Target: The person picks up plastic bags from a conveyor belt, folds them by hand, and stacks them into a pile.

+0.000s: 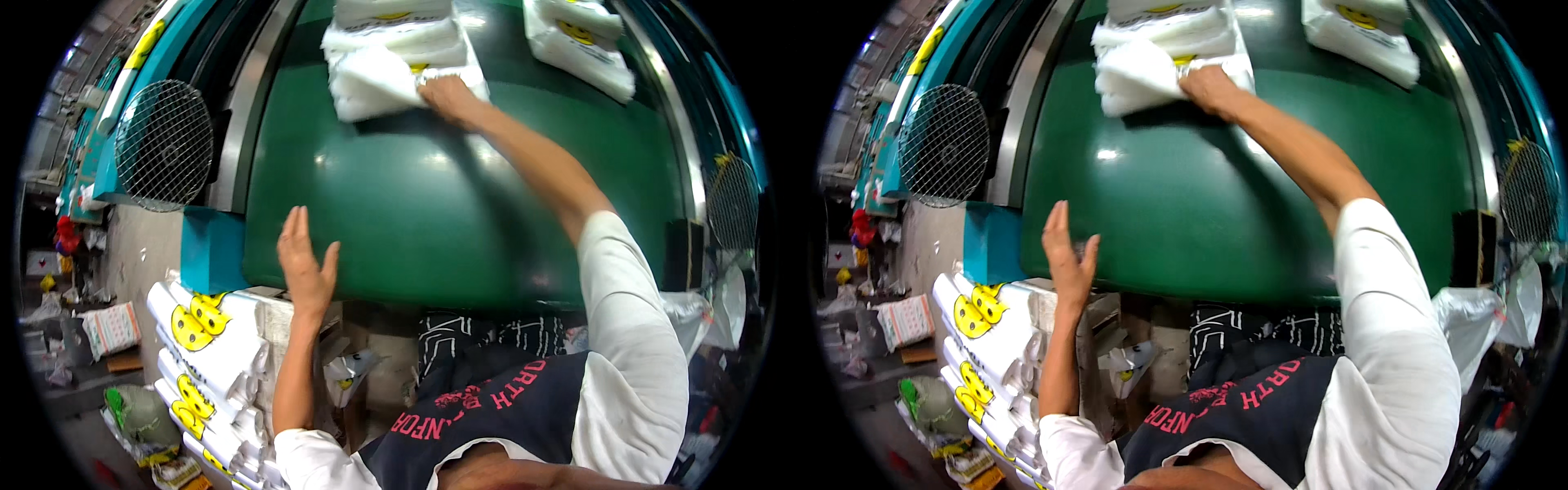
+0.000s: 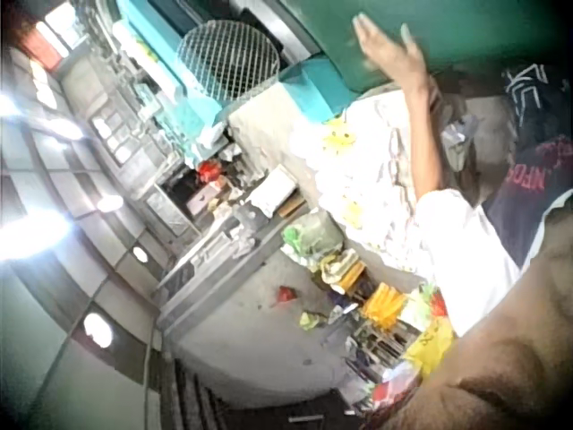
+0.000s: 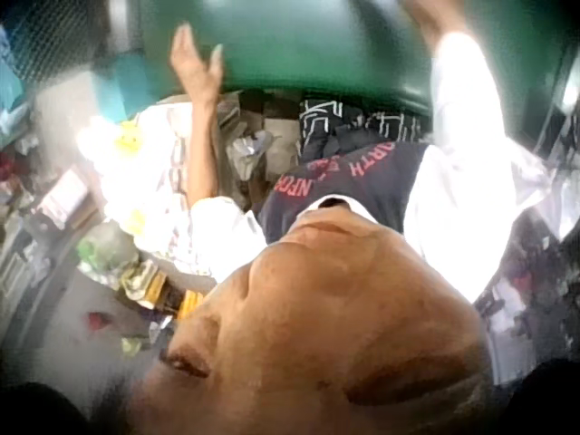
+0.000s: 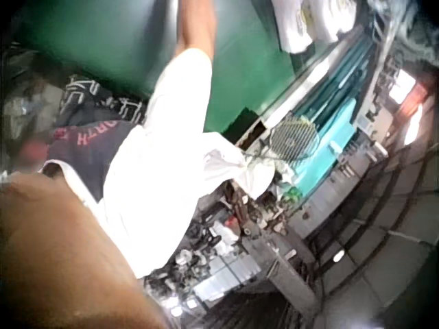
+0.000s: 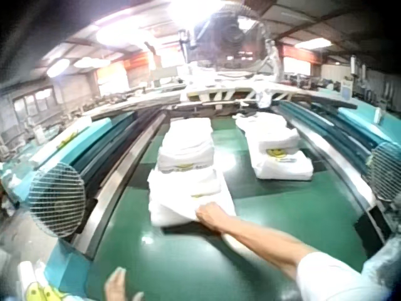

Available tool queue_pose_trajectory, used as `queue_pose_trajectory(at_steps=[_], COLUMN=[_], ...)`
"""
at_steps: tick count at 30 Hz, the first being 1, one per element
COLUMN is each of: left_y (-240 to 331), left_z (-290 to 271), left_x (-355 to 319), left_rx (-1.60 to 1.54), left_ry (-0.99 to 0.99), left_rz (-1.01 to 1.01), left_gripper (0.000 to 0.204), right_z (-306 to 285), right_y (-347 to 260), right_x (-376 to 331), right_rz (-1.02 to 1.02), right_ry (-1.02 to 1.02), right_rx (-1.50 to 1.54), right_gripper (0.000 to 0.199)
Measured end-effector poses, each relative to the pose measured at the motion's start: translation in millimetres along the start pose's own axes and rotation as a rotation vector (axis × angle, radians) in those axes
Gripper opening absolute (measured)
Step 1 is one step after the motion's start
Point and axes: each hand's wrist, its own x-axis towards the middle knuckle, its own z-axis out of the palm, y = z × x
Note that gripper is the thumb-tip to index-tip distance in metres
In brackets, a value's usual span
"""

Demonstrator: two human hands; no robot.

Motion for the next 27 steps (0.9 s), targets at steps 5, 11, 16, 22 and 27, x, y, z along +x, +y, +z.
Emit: queue_pose_trajectory(at_steps=[5, 11, 16, 22, 27], left_y=[35.2, 69.1, 74.3, 114.8, 167.9], left_z=[71.9, 92.2, 92.4, 73.5, 11.9], left_x=[-30.0, -68.7, -87.2, -43.6, 43.6], left_rx=[-0.021, -0.094, -0.077, -0.082, -0.553], left_ry=[-0.257, -0.287, -0.157, -0.165, -0.099], left_rz=[0.035, 0.262, 0.320, 0.628, 0.671], left_gripper=[0.106, 0.103, 0.055, 0.038, 0.014], right_z=[-65.5, -125.2, -145.4, -64.9, -106.1], right_y=[-80.2, -139.9, -92.8, -47.0, -31.3], right_x=[-183.1, -330.8, -387.4, -417.7, -395.0], right_rz=[0.055, 0.130, 0.246, 0.348, 0.168], right_ry=[-0.179, -0.442, -0.546, 0.027, 0.287], right_rx=[0.129, 0.294, 0.164, 0.359, 0.768], right_gripper=[0.007, 0.038, 0.097, 0.081, 0.062])
